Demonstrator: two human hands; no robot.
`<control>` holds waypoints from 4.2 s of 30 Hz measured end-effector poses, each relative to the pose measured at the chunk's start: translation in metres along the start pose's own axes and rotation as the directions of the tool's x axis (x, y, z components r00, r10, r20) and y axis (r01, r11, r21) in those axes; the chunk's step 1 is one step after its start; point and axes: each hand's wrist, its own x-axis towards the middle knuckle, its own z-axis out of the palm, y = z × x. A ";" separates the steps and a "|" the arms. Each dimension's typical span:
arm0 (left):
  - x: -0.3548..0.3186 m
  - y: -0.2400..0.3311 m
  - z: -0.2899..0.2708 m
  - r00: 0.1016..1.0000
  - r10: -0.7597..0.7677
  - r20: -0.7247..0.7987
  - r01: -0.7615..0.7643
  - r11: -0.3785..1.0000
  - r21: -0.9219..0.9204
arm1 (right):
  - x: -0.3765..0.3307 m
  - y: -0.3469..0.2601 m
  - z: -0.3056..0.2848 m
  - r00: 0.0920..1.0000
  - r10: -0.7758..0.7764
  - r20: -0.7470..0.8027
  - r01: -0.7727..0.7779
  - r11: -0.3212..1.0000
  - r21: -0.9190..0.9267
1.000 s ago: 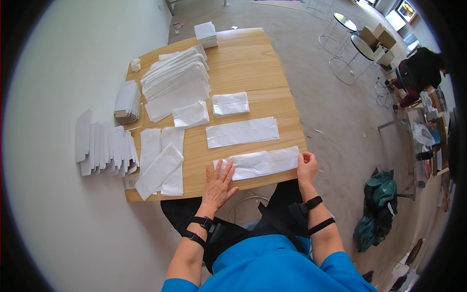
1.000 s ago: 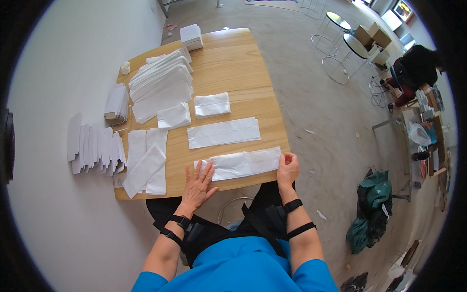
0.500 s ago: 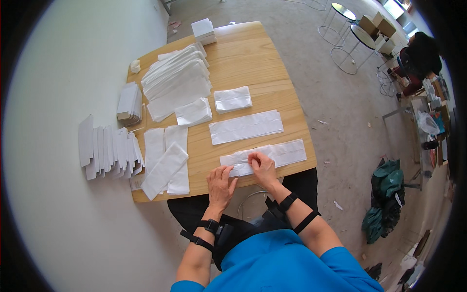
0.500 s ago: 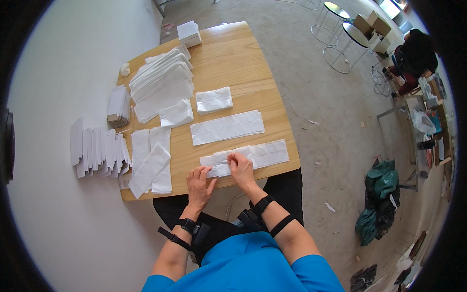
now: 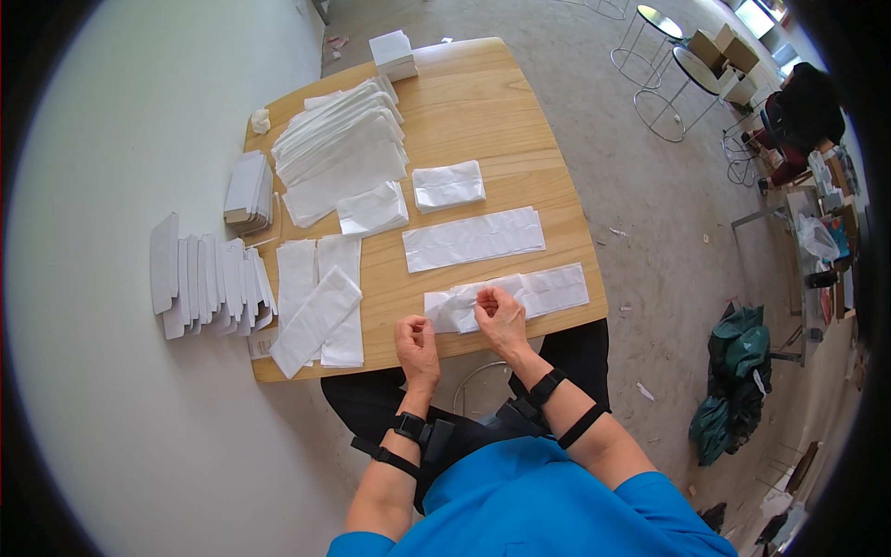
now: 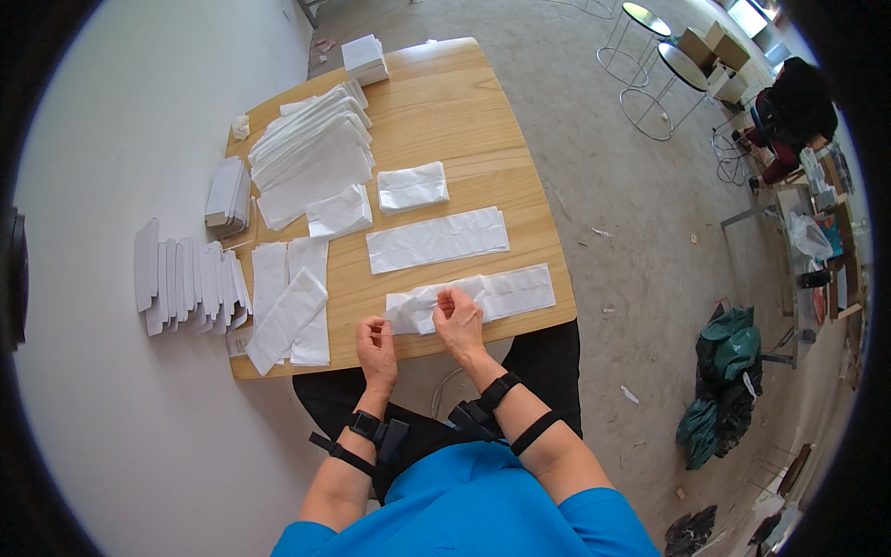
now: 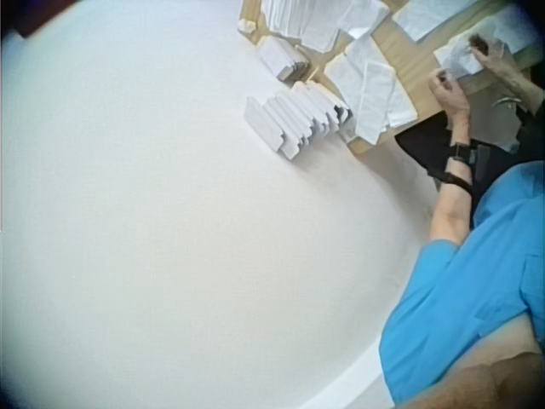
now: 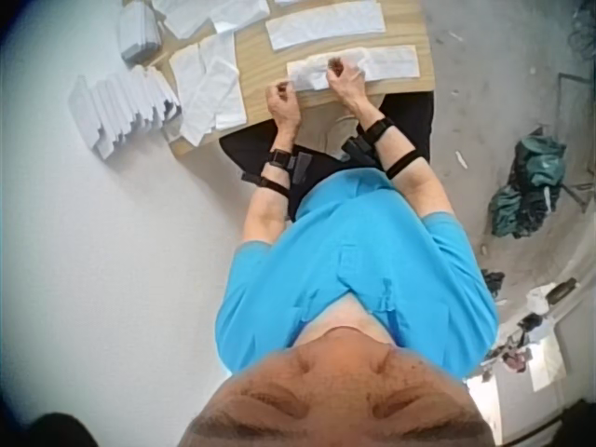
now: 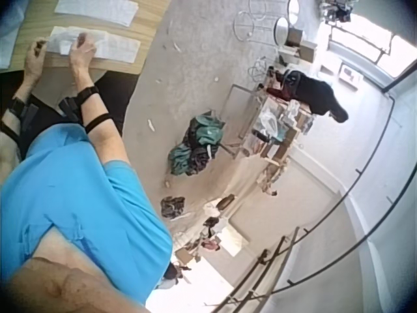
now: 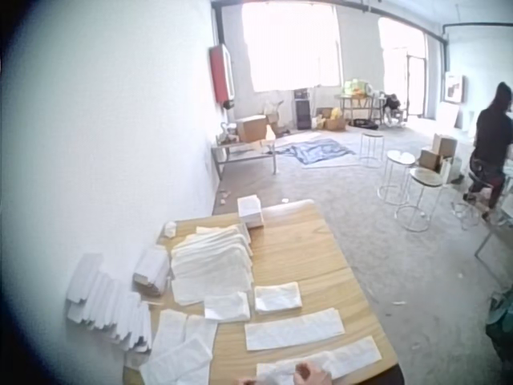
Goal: Fold paper strips into specific rectangular shapes on a table.
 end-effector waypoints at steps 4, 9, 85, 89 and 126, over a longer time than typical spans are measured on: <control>-0.004 0.005 0.010 0.944 -0.313 -0.104 0.199 0.792 -0.577 | 0.000 0.003 0.000 1.000 -0.026 0.005 0.026 0.999 -0.023; -0.012 0.021 0.015 0.956 -0.276 -0.101 0.179 0.819 -0.545 | -0.004 -0.013 -0.010 1.000 -0.017 0.011 0.017 1.000 -0.006; 0.053 0.027 0.008 0.924 -0.315 0.217 0.379 0.831 -0.408 | 0.057 -0.036 -0.009 0.950 -0.301 0.087 0.313 0.925 -0.217; 0.059 0.006 0.002 0.917 -0.343 0.205 0.399 0.821 -0.409 | 0.085 -0.038 0.031 0.956 -0.274 0.109 0.295 0.895 -0.335; 0.062 0.044 -0.076 0.852 -0.327 0.409 0.520 0.627 -0.580 | 0.029 0.005 -0.093 0.928 0.245 0.279 -0.367 0.728 0.579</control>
